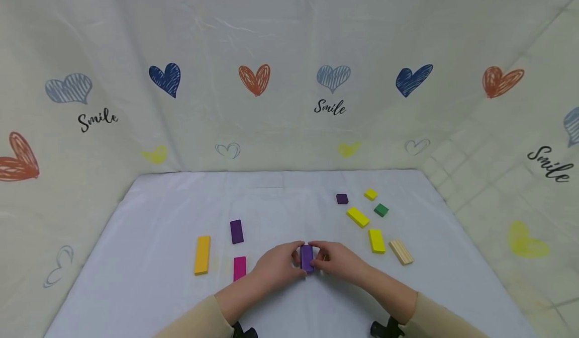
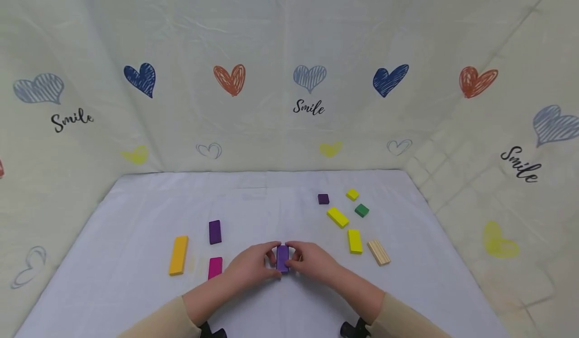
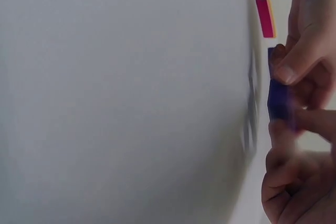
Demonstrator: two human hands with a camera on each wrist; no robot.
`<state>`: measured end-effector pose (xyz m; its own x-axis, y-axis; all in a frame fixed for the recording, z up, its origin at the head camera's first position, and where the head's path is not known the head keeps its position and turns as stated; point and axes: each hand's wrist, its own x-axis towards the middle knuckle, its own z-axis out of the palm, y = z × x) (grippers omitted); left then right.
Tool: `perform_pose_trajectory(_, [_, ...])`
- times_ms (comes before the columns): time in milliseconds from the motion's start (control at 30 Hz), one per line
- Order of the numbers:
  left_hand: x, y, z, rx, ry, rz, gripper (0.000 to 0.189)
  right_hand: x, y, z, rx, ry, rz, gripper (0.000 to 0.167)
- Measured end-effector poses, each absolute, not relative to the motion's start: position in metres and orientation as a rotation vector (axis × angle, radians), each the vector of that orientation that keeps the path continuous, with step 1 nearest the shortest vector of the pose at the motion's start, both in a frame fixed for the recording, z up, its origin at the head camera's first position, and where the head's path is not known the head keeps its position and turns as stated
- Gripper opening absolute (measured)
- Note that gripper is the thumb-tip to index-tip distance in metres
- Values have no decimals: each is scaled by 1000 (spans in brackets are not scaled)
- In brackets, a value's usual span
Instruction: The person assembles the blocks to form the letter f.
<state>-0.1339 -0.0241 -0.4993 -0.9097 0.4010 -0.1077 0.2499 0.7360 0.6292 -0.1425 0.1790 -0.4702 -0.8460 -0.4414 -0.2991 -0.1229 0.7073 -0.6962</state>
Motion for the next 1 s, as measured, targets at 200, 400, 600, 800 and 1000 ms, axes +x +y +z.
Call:
perform_pose_trajectory(200, [-126,-39,-500,508,2691,914,71,-142,167,-473,-507,2437,-932,50])
perform_pose_trajectory(400, [-119,-45,-499,479,2668,917,70,-141,161,-477,-523,2438,-893,49])
perform_pose_trajectory(600, [-118,-48,-500,460,2661,920,68,-140,161,-482,-539,2466,-851,51])
perform_pose_trajectory(800, [-116,-49,-501,447,2670,910,69,-139,164,-483,-583,2472,-821,60])
perform_pose_trajectory(1000, [-115,-48,-502,453,2678,896,70,-138,167,-484,-619,2471,-798,67])
